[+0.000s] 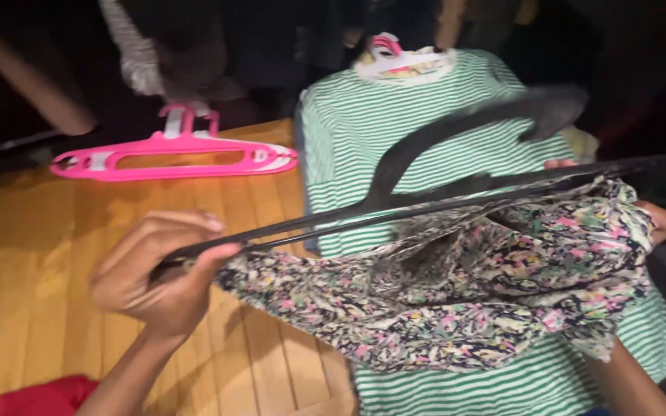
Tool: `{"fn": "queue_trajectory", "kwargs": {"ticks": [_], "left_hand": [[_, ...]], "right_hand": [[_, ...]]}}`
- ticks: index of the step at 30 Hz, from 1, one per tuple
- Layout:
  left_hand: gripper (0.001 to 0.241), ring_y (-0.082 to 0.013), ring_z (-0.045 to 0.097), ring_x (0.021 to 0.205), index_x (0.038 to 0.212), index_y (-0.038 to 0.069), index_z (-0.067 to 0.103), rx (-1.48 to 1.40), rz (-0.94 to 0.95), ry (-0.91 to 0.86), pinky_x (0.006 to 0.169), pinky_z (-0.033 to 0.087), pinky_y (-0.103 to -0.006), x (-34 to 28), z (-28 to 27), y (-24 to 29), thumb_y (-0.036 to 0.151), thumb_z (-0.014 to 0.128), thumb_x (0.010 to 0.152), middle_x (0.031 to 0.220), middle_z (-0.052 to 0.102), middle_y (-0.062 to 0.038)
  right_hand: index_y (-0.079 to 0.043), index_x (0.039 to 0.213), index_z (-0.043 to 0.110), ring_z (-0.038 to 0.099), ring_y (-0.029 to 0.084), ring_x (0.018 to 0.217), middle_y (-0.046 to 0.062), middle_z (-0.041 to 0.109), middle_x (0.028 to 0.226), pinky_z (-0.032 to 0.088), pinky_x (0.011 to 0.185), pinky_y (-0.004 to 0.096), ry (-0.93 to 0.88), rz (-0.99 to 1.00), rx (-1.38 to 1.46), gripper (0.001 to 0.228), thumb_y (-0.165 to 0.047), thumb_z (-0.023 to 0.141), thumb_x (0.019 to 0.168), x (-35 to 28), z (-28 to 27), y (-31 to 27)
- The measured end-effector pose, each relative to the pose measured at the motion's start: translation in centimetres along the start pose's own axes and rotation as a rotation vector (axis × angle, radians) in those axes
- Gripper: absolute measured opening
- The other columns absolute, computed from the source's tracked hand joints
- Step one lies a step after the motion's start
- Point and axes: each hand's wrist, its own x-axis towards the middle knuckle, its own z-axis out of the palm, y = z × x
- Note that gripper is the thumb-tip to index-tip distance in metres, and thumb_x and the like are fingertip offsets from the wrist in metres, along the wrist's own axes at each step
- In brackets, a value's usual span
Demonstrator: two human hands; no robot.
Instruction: The person places a floral top onto a black hanger and adjusts it on a wooden table. Then, the person smooths out a red long-sleeved shirt and fastens its buttons one by one.
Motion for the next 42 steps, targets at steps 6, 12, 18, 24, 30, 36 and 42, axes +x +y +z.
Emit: {"fn": "queue_trajectory", "kwargs": {"ticks": [6, 12, 18, 24, 30, 36, 42], "left_hand": [[0.02, -0.0185, 0.064, 0.066, 0.079, -0.004, 0.069, -0.057, -0.179, -0.072, 0.062, 0.049, -0.0266, 1.6, 7.4, -0.2, 0.01, 0.079, 0.089, 0.073, 0.068, -0.013], [0.024, -0.0124, 0.056, 0.069, 0.086, 0.001, 0.067, -0.063, -0.296, -0.217, 0.064, 0.041, -0.0262, 2.1, 10.8, -2.3, 0.021, 0.065, 0.099, 0.075, 0.063, -0.003], [0.015, -0.0152, 0.059, 0.082, 0.094, 0.005, 0.057, 0.013, -0.323, -0.316, 0.075, 0.046, -0.0279, 3.3, 13.9, -4.9, 0.012, 0.066, 0.103, 0.09, 0.063, -0.004], [0.014, -0.0404, 0.067, 0.078, 0.099, -0.002, 0.062, 0.039, -0.376, -0.292, 0.072, 0.052, -0.0458, 2.8, 17.9, -10.3, 0.007, 0.074, 0.099, 0.084, 0.064, -0.022], [0.018, -0.0338, 0.067, 0.075, 0.098, 0.008, 0.067, 0.206, -0.446, -0.337, 0.069, 0.055, -0.0418, 2.6, 21.1, -16.3, 0.019, 0.081, 0.095, 0.083, 0.063, -0.013], [0.021, -0.0405, 0.069, 0.088, 0.113, 0.009, 0.056, 0.138, -0.571, -0.321, 0.08, 0.054, -0.0485, 2.8, 24.0, -21.3, 0.021, 0.069, 0.101, 0.094, 0.068, -0.018], [0.029, -0.0475, 0.062, 0.11, 0.106, 0.011, 0.052, 0.167, -0.5, -0.448, 0.097, 0.044, -0.0551, 2.7, 25.8, -25.3, 0.02, 0.076, 0.091, 0.107, 0.064, -0.023]], "right_hand": [[-0.024, 0.108, 0.027, 0.051, 0.04, 0.123, 0.029, 0.043, 0.139, 0.049, 0.095, 0.046, 0.012, 0.024, -0.062, 0.032, 0.002, 0.045, 0.104, 3.0, -4.1, 3.5], [-0.023, 0.109, 0.031, 0.051, 0.036, 0.12, 0.026, 0.046, 0.135, 0.048, 0.094, 0.044, 0.016, 0.055, -0.098, 0.028, 0.001, 0.046, 0.103, 6.9, -7.4, 10.7], [-0.021, 0.11, 0.035, 0.052, 0.032, 0.117, 0.022, 0.048, 0.13, 0.048, 0.093, 0.041, -0.001, 0.071, -0.118, 0.025, 0.0, 0.047, 0.102, 5.6, -14.1, 25.6], [-0.02, 0.111, 0.039, 0.052, 0.028, 0.114, 0.018, 0.051, 0.125, 0.048, 0.091, 0.038, -0.03, 0.1, -0.148, 0.023, -0.002, 0.048, 0.102, 6.5, -15.1, 27.6], [-0.018, 0.112, 0.042, 0.053, 0.024, 0.11, 0.014, 0.053, 0.121, 0.048, 0.09, 0.036, -0.045, 0.122, -0.18, 0.02, -0.003, 0.05, 0.101, 7.7, -15.7, 28.7], [-0.017, 0.113, 0.046, 0.053, 0.02, 0.107, 0.01, 0.056, 0.116, 0.048, 0.089, 0.033, -0.07, 0.138, -0.218, 0.019, -0.004, 0.051, 0.1, 19.4, -9.1, 21.9], [-0.015, 0.113, 0.05, 0.054, 0.016, 0.104, 0.007, 0.058, 0.112, 0.048, 0.087, 0.03, -0.106, 0.146, -0.246, 0.018, -0.005, 0.052, 0.099, 23.3, -7.5, 25.3]]}}
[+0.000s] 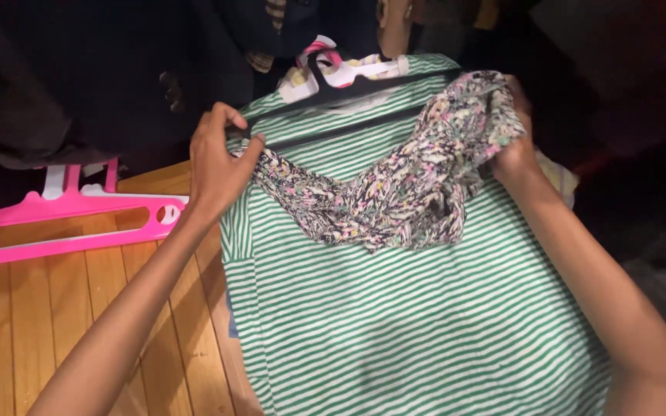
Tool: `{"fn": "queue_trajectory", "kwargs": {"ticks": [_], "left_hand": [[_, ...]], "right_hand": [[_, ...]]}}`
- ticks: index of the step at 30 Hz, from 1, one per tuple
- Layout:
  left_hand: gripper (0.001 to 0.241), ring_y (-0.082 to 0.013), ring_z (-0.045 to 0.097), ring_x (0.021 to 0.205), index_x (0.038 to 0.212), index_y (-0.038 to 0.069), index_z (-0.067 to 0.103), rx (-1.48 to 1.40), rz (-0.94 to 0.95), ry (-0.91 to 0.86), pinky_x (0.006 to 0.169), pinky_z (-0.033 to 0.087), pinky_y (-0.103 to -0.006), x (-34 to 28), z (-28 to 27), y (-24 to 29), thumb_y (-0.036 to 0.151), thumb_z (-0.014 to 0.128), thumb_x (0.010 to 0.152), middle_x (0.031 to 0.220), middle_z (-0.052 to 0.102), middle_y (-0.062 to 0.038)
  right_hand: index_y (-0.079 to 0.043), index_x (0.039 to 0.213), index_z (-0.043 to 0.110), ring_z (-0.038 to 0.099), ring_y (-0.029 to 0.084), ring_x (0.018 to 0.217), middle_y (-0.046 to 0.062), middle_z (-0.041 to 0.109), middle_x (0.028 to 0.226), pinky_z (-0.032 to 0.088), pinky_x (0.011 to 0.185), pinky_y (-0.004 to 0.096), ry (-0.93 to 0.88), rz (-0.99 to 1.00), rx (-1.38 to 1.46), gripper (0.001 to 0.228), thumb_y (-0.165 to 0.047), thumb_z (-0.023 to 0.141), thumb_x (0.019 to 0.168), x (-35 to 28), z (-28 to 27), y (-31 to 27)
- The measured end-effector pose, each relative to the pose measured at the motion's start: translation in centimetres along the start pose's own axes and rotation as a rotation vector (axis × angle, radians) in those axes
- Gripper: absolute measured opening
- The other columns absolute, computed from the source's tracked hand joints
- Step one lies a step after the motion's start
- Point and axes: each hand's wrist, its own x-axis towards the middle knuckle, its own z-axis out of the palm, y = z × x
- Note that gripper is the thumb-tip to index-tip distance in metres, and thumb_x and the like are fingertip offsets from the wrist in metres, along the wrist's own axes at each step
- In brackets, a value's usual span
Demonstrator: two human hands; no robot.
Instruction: The person places a floral top onto a black hanger and adjusts it on a wooden table. Then, the person smooths out a red long-sleeved shirt and fastens its buttons one by one.
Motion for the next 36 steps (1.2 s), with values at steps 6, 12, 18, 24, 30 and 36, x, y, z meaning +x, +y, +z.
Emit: {"fn": "queue_trajectory", "kwargs": {"ticks": [6, 12, 18, 24, 30, 36], "left_hand": [[0.031, -0.0467, 0.062, 0.111, 0.11, 0.01, 0.055, 0.053, 0.043, 0.017, 0.097, 0.044, -0.0541, 2.7, 1.2, -3.3, 0.027, 0.076, 0.094, 0.107, 0.061, -0.022], [0.036, -0.0415, 0.06, 0.094, 0.113, 0.004, 0.055, 0.211, 0.136, 0.026, 0.083, 0.044, -0.0531, 3.1, 2.2, -4.9, 0.041, 0.055, 0.107, 0.107, 0.052, -0.019], [0.046, -0.0546, 0.057, 0.095, 0.121, -0.004, 0.057, 0.254, 0.032, -0.017, 0.083, 0.044, -0.0571, 1.9, 2.2, -3.9, 0.039, 0.046, 0.11, 0.114, 0.052, -0.032], [0.039, -0.0339, 0.053, 0.115, 0.127, 0.0, 0.054, 0.235, 0.062, -0.069, 0.091, 0.05, -0.0472, -5.0, -0.2, 6.1, 0.034, 0.051, 0.107, 0.125, 0.05, -0.022], [0.05, -0.019, 0.075, 0.102, 0.119, 0.01, 0.069, -0.74, -0.649, -0.677, 0.093, 0.061, -0.0312, -13.2, -2.1, 14.9, 0.042, 0.058, 0.083, 0.113, 0.077, -0.008], [0.068, -0.0427, 0.056, 0.133, 0.139, -0.003, 0.053, -1.529, -1.034, -0.77, 0.115, 0.043, -0.0484, -19.5, 0.9, 15.9, 0.045, 0.049, 0.093, 0.144, 0.058, -0.03]], "right_hand": [[-0.014, 0.114, 0.054, 0.055, 0.012, 0.1, 0.003, 0.061, 0.107, 0.048, 0.086, 0.027, -0.033, 0.015, -0.024, 0.017, -0.007, 0.053, 0.098, 2.1, 1.8, 2.4], [-0.012, 0.115, 0.057, 0.055, 0.008, 0.097, 0.0, 0.063, 0.103, 0.049, 0.085, 0.025, -0.06, 0.03, -0.047, 0.018, -0.008, 0.055, 0.098, 3.3, 3.1, 5.6], [-0.02, 0.114, 0.065, 0.055, 0.031, 0.113, 0.007, 0.065, 0.115, 0.029, 0.092, 0.046, 0.003, -0.161, -0.544, 0.028, -0.022, 0.057, 0.087, 3.4, 3.5, 8.9], [-0.007, 0.116, 0.059, 0.061, 0.026, 0.108, 0.011, 0.066, 0.114, 0.044, 0.093, 0.035, -0.007, -0.257, -0.376, 0.024, -0.001, 0.05, 0.095, 0.6, 1.6, 0.5], [-0.004, 0.127, 0.066, 0.059, 0.022, 0.126, 0.008, 0.066, 0.131, 0.041, 0.109, 0.033, -0.075, -0.19, -0.316, 0.056, -0.002, 0.048, 0.074, -6.5, -1.1, -14.4], [0.003, 0.136, 0.055, 0.054, 0.011, 0.118, 0.004, 0.061, 0.126, 0.045, 0.102, 0.026, -0.247, -0.074, -0.06, 0.062, -0.029, 0.054, 0.083, -14.2, -5.2, -19.7]]}}
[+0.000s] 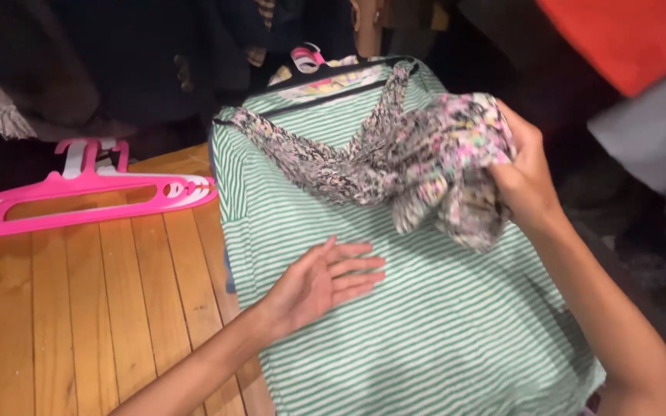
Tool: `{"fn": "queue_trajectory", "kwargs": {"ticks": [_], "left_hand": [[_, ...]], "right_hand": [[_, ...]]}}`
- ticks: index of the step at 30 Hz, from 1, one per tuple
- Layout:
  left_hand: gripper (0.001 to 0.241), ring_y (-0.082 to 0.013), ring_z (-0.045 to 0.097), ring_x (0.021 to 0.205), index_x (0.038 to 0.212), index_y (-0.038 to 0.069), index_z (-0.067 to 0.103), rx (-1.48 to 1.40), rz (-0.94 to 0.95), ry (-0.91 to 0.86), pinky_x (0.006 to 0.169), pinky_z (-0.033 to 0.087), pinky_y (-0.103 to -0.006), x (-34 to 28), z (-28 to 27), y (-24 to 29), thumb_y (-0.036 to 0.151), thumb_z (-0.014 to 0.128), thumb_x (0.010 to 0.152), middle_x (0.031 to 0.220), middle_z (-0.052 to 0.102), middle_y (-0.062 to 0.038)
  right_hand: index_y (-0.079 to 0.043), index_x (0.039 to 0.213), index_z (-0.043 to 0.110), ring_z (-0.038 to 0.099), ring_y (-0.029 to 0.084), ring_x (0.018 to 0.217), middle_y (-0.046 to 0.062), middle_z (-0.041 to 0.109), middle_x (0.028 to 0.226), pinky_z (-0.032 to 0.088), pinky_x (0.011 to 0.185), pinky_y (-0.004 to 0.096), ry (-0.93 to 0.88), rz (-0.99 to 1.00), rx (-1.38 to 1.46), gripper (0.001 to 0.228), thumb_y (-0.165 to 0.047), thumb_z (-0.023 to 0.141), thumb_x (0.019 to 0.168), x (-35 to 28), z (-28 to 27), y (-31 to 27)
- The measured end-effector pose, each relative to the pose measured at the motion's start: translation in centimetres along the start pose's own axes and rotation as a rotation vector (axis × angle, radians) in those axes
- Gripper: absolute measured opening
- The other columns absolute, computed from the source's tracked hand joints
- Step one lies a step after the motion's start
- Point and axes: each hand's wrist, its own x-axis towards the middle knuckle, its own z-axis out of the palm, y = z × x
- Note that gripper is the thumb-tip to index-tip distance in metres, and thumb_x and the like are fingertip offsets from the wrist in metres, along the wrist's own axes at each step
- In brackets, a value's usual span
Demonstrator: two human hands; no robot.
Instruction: The person places a floral top onto a black hanger and adjusts it on a wooden table. Then, the person smooths out a red long-sleeved shirt and fastens its buttons one by one.
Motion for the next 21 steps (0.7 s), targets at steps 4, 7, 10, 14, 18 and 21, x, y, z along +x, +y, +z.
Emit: {"fn": "queue_trajectory", "kwargs": {"ticks": [4, 7, 10, 14, 18, 21], "left_hand": [[0.067, -0.0449, 0.051, 0.137, 0.137, -0.002, 0.052, -0.231, -0.016, 0.043, 0.118, 0.038, -0.0487, 0.1, 0.3, -2.7, 0.047, 0.05, 0.092, 0.148, 0.054, -0.028], [0.056, -0.0464, 0.05, 0.136, 0.139, 0.014, 0.051, -0.371, 0.038, 0.046, 0.117, 0.038, -0.0509, 0.4, -1.3, -4.9, 0.043, 0.056, 0.09, 0.146, 0.055, -0.019], [0.04, -0.0356, 0.058, 0.125, 0.128, 0.02, 0.063, -0.348, 0.103, -0.169, 0.113, 0.041, -0.0538, 0.8, -3.8, -7.0, 0.042, 0.062, 0.095, 0.154, 0.052, -0.016], [0.03, -0.0364, 0.065, 0.102, 0.111, 0.011, 0.063, -0.377, 0.118, -0.097, 0.115, 0.04, -0.0648, -0.7, -4.1, -8.3, 0.031, 0.072, 0.09, 0.117, 0.061, -0.016], [0.013, -0.0237, 0.066, 0.084, 0.101, 0.015, 0.062, -0.326, 0.155, -0.063, 0.113, 0.046, -0.0564, -2.0, -4.3, -9.0, 0.022, 0.07, 0.093, 0.098, 0.068, -0.009], [0.044, -0.0271, 0.067, 0.087, 0.134, 0.013, 0.054, -0.24, 0.129, -0.015, 0.098, 0.053, -0.0444, -2.3, -4.9, -9.5, 0.026, 0.067, 0.094, 0.108, 0.068, -0.013]], "right_hand": [[0.003, 0.143, 0.051, 0.055, 0.02, 0.132, 0.011, 0.058, 0.14, 0.045, 0.114, 0.034, -0.169, -0.004, -0.002, 0.072, -0.04, 0.053, 0.085, -4.6, -0.3, -6.9], [0.002, 0.14, 0.05, 0.052, 0.023, 0.135, 0.014, 0.055, 0.141, 0.038, 0.119, 0.036, -0.264, -0.036, -0.102, 0.072, -0.034, 0.07, 0.081, -8.9, -2.3, -4.3], [0.002, 0.156, 0.026, 0.028, 0.021, 0.148, 0.013, 0.032, 0.162, 0.019, 0.124, 0.038, -0.302, 0.264, -0.229, 0.134, -0.022, 0.093, 0.042, -13.9, -5.0, 0.9], [-0.007, 0.108, 0.056, 0.054, 0.012, 0.112, 0.002, 0.062, 0.119, 0.039, 0.098, 0.028, -0.231, 0.364, -0.01, 0.051, -0.03, 0.082, 0.071, -17.8, -5.8, 2.2], [-0.018, 0.092, 0.047, 0.045, 0.002, 0.089, -0.009, 0.046, 0.084, 0.032, 0.08, 0.018, 0.006, 0.495, -0.101, 0.033, -0.016, 0.079, 0.087, -19.9, -6.0, 3.7], [-0.014, 0.123, 0.057, 0.06, 0.017, 0.116, 0.004, 0.059, 0.135, 0.047, 0.094, 0.034, -0.031, 0.598, -0.175, 0.038, -0.03, 0.066, 0.09, -19.7, -6.2, 3.7]]}}
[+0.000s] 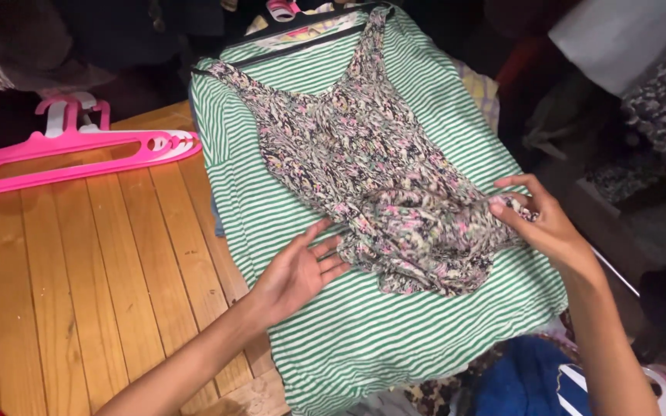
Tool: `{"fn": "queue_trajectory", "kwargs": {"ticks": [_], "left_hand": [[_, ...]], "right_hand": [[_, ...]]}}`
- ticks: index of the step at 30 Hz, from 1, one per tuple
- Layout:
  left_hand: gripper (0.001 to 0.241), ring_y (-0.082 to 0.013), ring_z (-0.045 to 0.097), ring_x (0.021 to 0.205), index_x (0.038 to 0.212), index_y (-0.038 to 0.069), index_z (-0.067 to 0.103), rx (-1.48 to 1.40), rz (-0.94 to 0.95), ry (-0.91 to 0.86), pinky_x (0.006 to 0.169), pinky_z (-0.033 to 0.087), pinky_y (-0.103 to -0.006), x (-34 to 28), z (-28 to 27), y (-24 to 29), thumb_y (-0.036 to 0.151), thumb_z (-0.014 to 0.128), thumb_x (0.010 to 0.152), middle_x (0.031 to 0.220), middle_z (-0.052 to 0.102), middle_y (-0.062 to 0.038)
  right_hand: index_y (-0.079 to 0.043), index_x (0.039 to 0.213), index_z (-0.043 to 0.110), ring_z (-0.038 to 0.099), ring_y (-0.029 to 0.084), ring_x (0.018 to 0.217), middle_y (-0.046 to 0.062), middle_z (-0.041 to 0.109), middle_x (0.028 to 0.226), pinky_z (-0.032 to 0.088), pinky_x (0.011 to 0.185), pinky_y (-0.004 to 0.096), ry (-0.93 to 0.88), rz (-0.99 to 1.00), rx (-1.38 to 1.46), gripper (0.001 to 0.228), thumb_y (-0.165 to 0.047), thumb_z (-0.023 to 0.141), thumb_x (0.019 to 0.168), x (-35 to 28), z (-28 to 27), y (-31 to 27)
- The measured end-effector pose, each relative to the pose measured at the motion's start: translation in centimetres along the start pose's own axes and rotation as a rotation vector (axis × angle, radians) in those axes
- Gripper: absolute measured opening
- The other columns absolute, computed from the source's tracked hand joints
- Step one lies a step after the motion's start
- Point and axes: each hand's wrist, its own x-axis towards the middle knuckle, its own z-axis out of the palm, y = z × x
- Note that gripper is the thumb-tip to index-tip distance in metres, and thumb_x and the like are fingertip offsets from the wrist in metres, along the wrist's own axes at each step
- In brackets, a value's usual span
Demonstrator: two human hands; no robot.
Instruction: The person places a floral top onto a black hanger and adjusts it on a wooden table. Then, the person smooths out a red long-sleeved shirt and fastens its buttons one by one.
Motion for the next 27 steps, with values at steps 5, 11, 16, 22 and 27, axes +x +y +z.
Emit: {"fn": "queue_trajectory", "kwargs": {"ticks": [5, 11, 16, 22, 27], "left_hand": [[0.06, -0.0137, 0.062, 0.073, 0.144, 0.017, 0.046, 0.204, -0.028, 0.074, 0.067, 0.059, -0.0295, -0.7, 1.3, -0.4, 0.021, 0.071, 0.09, 0.097, 0.063, -0.006], [0.036, -0.0185, 0.061, 0.1, 0.125, 0.009, 0.064, 0.436, -0.074, 0.031, 0.08, 0.058, -0.0323, -2.0, 2.1, -0.5, 0.013, 0.071, 0.09, 0.137, 0.056, -0.011], [0.017, -0.0236, 0.063, 0.128, 0.108, 0.009, 0.076, 0.721, -0.029, 0.028, 0.118, 0.039, -0.0443, -3.6, 3.3, -0.5, 0.012, 0.066, 0.094, 0.122, 0.076, -0.008], [0.063, -0.0293, 0.052, 0.144, 0.138, 0.005, 0.045, 0.547, 0.116, 0.354, 0.123, 0.037, -0.0394, -2.7, 5.4, -0.2, 0.0, 0.068, 0.079, 0.154, 0.054, -0.017], [0.053, -0.0327, 0.052, 0.136, 0.143, -0.003, 0.044, 0.223, 0.163, 0.302, 0.119, 0.039, -0.0451, 0.0, 4.0, -1.1, 0.006, 0.064, 0.095, 0.134, 0.047, -0.012]], "right_hand": [[-0.019, 0.112, 0.069, 0.062, 0.017, 0.084, 0.0, 0.072, 0.102, 0.042, 0.085, 0.035, -0.025, 0.076, -0.324, 0.041, -0.053, 0.056, 0.093, -0.7, 1.1, -3.6], [-0.014, 0.107, 0.067, 0.054, 0.022, 0.094, 0.005, 0.053, 0.107, 0.04, 0.085, 0.036, 0.004, -0.307, -0.52, 0.022, -0.032, 0.07, 0.095, 1.3, 2.0, 0.8], [-0.017, 0.104, 0.04, 0.033, 0.006, 0.052, -0.005, 0.038, 0.07, 0.03, 0.045, 0.028, -0.032, -0.106, -0.058, 0.013, -0.026, 0.047, 0.11, 1.5, 1.0, -1.6], [-0.008, 0.122, 0.061, 0.068, 0.025, 0.099, 0.013, 0.069, 0.116, 0.055, 0.092, 0.036, -0.111, 0.19, 1.018, 0.042, -0.006, 0.054, 0.081, 3.6, 0.4, 3.1], [-0.007, 0.152, 0.045, 0.043, 0.046, 0.139, 0.031, 0.045, 0.148, 0.034, 0.113, 0.059, 0.064, 0.349, 0.18, 0.071, -0.044, 0.064, 0.094, 0.9, 1.6, -0.5]]}}
